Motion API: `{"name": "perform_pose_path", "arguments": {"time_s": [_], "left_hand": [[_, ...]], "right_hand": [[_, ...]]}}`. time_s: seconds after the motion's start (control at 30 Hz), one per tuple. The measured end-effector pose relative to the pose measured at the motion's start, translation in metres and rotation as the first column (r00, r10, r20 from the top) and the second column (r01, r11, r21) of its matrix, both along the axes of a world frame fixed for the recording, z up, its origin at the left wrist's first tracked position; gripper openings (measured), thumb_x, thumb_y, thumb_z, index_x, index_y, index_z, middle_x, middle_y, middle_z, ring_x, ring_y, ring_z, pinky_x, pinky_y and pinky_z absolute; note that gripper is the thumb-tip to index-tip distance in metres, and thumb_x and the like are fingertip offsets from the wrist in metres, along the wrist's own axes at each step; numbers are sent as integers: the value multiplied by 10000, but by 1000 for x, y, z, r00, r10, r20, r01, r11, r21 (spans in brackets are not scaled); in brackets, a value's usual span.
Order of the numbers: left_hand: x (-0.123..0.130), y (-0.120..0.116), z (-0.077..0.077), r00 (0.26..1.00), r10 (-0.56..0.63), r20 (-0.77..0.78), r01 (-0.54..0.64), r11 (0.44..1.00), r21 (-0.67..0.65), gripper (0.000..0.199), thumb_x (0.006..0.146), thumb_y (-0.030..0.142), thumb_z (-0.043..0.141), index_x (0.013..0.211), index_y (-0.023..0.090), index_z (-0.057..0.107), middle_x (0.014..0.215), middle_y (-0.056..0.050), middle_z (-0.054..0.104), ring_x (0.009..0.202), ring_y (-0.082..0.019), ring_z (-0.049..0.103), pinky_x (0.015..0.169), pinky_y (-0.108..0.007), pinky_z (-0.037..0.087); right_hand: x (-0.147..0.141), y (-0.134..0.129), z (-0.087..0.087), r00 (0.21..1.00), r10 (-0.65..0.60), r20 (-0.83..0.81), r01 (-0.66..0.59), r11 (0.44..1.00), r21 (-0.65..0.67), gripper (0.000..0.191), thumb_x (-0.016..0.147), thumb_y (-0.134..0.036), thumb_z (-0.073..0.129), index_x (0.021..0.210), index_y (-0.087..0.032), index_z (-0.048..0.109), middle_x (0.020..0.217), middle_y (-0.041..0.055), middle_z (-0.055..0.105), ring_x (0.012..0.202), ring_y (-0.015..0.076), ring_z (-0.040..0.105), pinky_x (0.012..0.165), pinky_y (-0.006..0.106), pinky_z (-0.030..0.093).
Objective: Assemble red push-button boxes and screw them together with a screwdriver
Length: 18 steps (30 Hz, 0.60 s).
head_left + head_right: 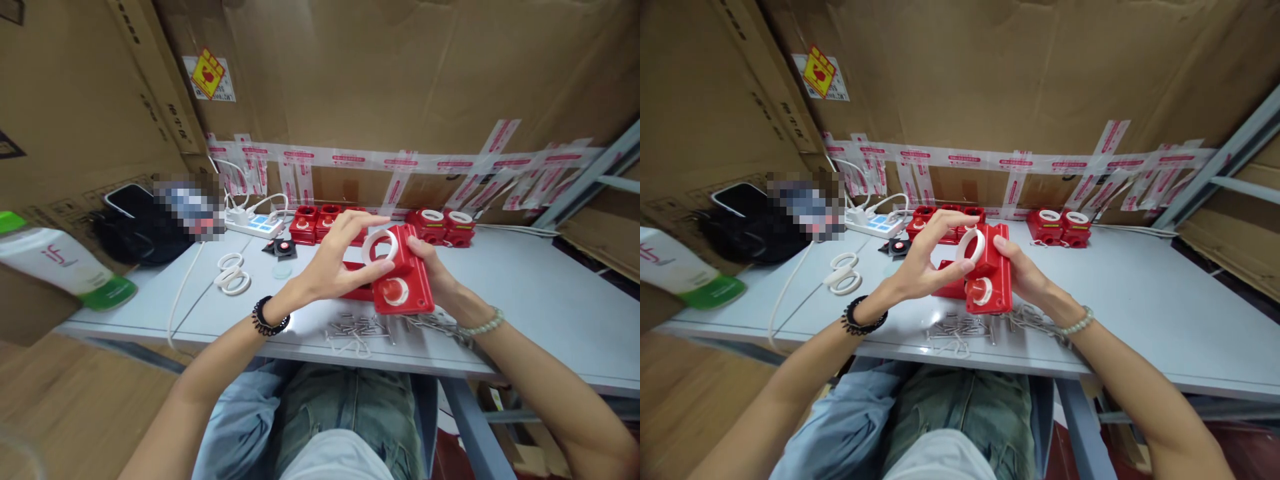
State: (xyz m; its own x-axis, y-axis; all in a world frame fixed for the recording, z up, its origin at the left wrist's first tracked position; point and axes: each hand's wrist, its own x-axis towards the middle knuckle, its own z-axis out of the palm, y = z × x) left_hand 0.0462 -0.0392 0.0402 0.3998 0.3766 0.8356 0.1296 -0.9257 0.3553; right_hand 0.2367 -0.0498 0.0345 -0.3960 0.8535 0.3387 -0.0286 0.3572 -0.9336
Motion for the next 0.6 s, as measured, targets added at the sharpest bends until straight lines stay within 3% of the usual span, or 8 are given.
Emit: {"name": "perform_pose_path", "arguments": {"time_s": [0.1,0.23,0.43,0.6], "left_hand": [[-1,1,1,1000,-3,-30,3,1000,-23,337,883,356,644,1194,226,620,1156,-87,643,1104,-231,583,987,-433,478],[-1,1,2,988,-143,-56,144,989,13,440,877,315,619,1305,233,558,1331,-111,581,1274,-269,514,1098,-468,400],[-1,2,1,999,-49,-18,48,997,-54,388,857,317,671,1231,234,612,1191,-93,641,1129,-235,590,1003,-438,483],[-4,6,2,971,-207,-116,211,977,24,450,847,217,620,1293,268,594,1323,-83,604,1295,-258,520,1116,-463,417]], "right_hand": [[3,5,-6,984,119,-135,-145,969,-199,428,819,-618,563,856,-207,674,782,49,732,677,195,697,686,350,595],[5,9,-8,972,143,-185,-179,965,-193,393,804,-595,605,848,-209,669,802,40,726,703,189,692,749,359,584],[5,6,-6,988,102,-116,-124,973,-195,437,775,-638,611,853,-210,654,727,39,693,643,194,663,641,347,565],[5,8,-8,983,99,-156,-129,971,-201,426,776,-623,629,817,-201,664,703,32,682,655,182,657,667,332,556]]}}
